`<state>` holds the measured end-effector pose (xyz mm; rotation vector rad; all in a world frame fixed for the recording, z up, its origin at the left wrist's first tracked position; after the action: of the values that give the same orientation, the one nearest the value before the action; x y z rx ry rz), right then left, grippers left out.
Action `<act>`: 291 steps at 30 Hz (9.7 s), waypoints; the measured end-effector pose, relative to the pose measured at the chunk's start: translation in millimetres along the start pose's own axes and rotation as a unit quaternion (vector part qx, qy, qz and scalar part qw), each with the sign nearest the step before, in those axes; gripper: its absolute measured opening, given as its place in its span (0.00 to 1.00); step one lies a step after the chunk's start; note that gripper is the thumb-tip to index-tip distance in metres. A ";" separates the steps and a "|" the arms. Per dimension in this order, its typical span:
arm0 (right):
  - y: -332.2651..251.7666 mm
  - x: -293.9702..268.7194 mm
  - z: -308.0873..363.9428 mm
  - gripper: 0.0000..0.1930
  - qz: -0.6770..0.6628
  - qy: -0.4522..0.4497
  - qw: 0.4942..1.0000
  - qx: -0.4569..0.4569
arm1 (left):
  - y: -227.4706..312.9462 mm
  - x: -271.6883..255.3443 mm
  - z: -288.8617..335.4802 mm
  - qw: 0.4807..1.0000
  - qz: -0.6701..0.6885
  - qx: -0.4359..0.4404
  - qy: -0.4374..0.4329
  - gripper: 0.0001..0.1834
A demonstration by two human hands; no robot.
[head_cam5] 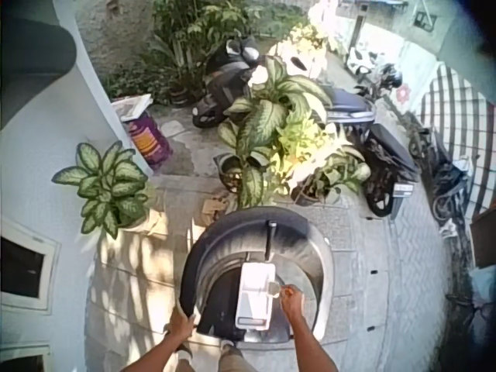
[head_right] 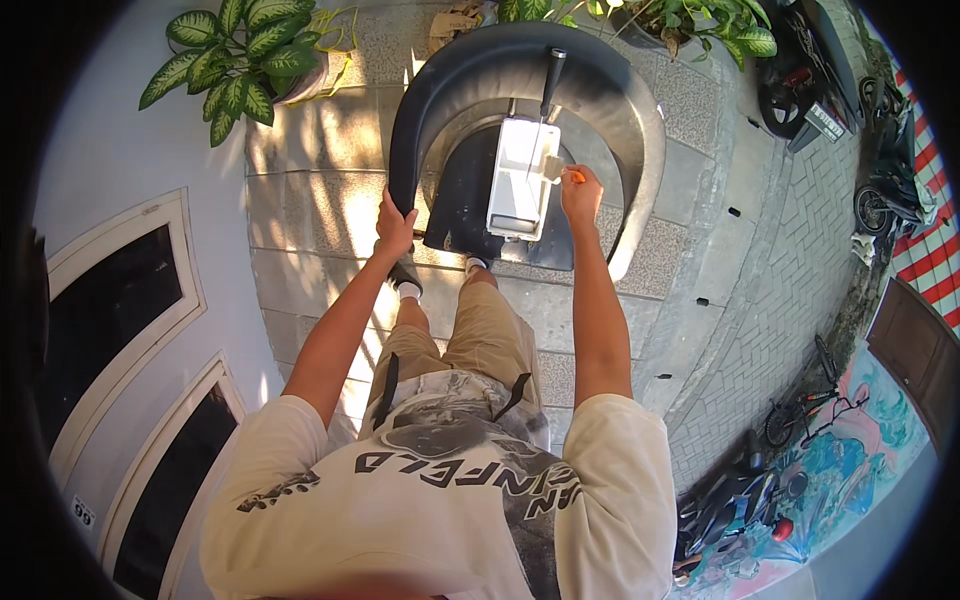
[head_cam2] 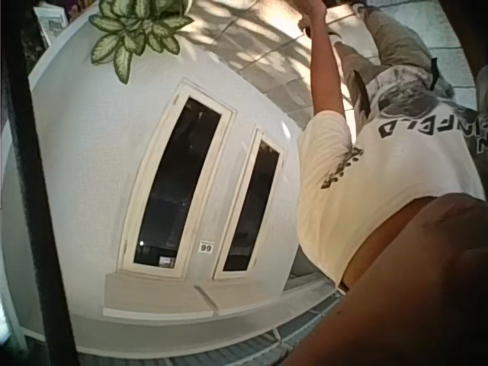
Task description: The person paints a white door frame with a paint brush, applying white paint from a paint container.
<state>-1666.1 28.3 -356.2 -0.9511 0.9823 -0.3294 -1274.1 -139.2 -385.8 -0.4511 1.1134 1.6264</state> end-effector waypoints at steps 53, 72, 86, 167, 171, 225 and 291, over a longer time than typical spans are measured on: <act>34.8 90.1 36.6 0.09 0.193 -0.225 0.938 -0.181 | -0.5 -0.6 -1.9 0.996 0.022 0.087 -0.012 0.49; 19.3 73.8 39.7 0.10 0.166 -0.210 0.948 -0.172 | -13.1 2.4 -0.9 0.999 0.010 0.047 -0.001 0.50; 88.8 -85.1 80.1 0.15 -0.428 0.048 0.862 0.266 | -9.9 6.9 58.8 0.957 0.038 0.066 -0.281 0.42; -545.4 497.1 894.2 0.12 -0.484 -0.695 0.495 0.194 | -636.5 -510.7 606.4 0.696 0.577 0.146 0.402 0.08; -538.1 503.4 930.9 0.11 -0.518 -0.675 0.487 0.197 | -679.4 -525.0 619.1 0.721 0.564 0.153 0.372 0.08; -477.9 788.6 1009.5 0.09 -0.595 -0.391 0.674 0.199 | -888.1 -730.7 452.6 0.808 0.520 0.198 0.192 0.06; -473.4 862.5 1076.2 0.10 -0.487 -0.207 0.839 0.125 | -935.2 -755.4 436.6 0.845 0.479 0.209 0.117 0.05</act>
<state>-233.3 -211.5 -230.2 -1.1597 -0.0246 -1.0290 -52.9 -186.8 -8.6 0.2792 2.0296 2.0913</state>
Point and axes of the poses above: each hand's wrist, its own z-axis away from the middle knuckle, its own x-axis out of the palm, y = z × x, the point moved 10 cm from there along -z, towards the middle knuckle
